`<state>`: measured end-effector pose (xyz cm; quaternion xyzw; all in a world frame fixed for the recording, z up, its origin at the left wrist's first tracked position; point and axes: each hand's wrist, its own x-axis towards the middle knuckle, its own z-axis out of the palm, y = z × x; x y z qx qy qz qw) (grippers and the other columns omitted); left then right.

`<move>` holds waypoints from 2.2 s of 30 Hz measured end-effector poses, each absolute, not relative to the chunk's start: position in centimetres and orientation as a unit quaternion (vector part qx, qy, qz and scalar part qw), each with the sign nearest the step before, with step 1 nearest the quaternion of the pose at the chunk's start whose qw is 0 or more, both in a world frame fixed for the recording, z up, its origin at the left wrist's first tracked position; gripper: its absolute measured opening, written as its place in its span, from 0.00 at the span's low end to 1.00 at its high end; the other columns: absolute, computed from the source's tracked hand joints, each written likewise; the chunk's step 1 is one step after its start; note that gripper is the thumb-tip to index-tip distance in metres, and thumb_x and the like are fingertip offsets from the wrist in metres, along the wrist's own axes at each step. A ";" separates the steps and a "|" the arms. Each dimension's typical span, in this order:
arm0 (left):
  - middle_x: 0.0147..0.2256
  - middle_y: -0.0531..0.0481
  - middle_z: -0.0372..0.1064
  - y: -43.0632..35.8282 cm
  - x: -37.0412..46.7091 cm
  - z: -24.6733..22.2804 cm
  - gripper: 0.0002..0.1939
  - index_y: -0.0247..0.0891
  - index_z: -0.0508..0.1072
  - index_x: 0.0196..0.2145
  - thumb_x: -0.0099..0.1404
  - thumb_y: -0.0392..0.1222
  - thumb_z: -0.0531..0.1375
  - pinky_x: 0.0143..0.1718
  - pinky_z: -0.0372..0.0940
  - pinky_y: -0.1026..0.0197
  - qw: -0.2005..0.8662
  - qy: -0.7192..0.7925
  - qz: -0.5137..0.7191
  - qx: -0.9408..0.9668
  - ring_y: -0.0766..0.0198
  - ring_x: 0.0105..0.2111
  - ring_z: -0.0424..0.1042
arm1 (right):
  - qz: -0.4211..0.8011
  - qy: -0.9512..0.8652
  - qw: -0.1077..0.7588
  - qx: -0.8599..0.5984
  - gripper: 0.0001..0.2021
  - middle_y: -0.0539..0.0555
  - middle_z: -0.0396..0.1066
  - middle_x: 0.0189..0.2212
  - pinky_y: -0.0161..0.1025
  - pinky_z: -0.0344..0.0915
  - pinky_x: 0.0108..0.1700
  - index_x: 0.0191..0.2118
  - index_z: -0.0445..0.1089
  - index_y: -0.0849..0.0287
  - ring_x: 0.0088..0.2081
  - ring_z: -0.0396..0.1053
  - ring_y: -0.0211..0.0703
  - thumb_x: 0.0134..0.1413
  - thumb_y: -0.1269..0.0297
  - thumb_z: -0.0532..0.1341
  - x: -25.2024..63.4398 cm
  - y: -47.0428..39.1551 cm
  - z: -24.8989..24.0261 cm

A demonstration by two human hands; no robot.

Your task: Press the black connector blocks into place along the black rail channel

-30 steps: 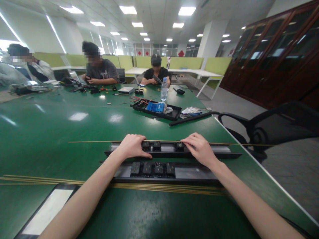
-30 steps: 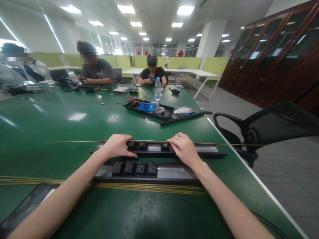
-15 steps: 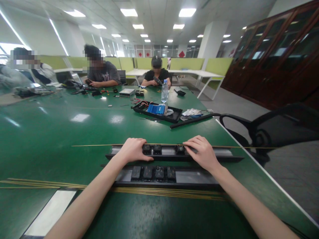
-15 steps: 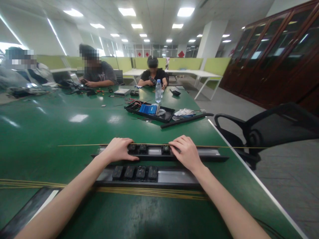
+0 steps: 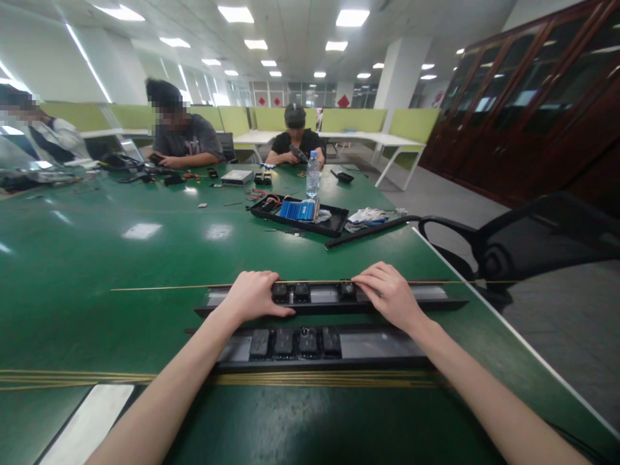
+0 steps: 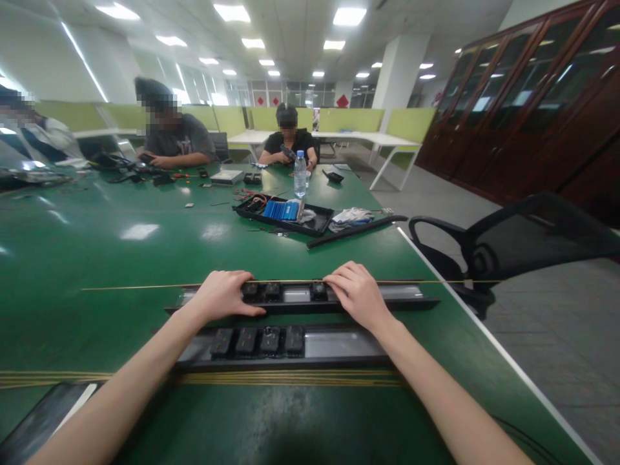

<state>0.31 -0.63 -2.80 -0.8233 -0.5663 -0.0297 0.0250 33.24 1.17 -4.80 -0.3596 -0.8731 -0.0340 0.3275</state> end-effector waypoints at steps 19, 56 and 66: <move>0.40 0.42 0.77 -0.5 0.4 -2.8 0.37 0.41 0.73 0.37 0.47 0.78 0.58 0.34 0.62 0.57 0.023 -0.573 -0.015 -0.819 0.47 0.39 0.76 | -0.045 -0.877 0.318 -0.358 0.11 0.56 0.76 0.36 0.49 0.64 0.45 0.44 0.76 0.53 0.42 0.67 0.50 0.65 0.67 0.56 33.2 1.3 -4.9; 0.38 0.43 0.77 -0.4 0.1 -3.2 0.38 0.41 0.72 0.36 0.47 0.79 0.56 0.32 0.61 0.57 0.031 -0.559 -0.036 -0.828 0.46 0.38 0.76 | -0.053 -0.881 0.319 -0.345 0.08 0.55 0.76 0.37 0.47 0.64 0.44 0.43 0.75 0.56 0.42 0.67 0.48 0.64 0.69 0.57 33.3 1.4 -5.1; 0.38 0.44 0.77 -0.4 0.1 -3.1 0.38 0.41 0.72 0.36 0.48 0.79 0.56 0.32 0.61 0.57 0.030 -0.559 -0.036 -0.828 0.47 0.38 0.76 | -0.051 -0.879 0.322 -0.347 0.09 0.55 0.76 0.37 0.47 0.63 0.44 0.44 0.74 0.56 0.41 0.68 0.48 0.65 0.68 0.57 33.2 1.3 -5.0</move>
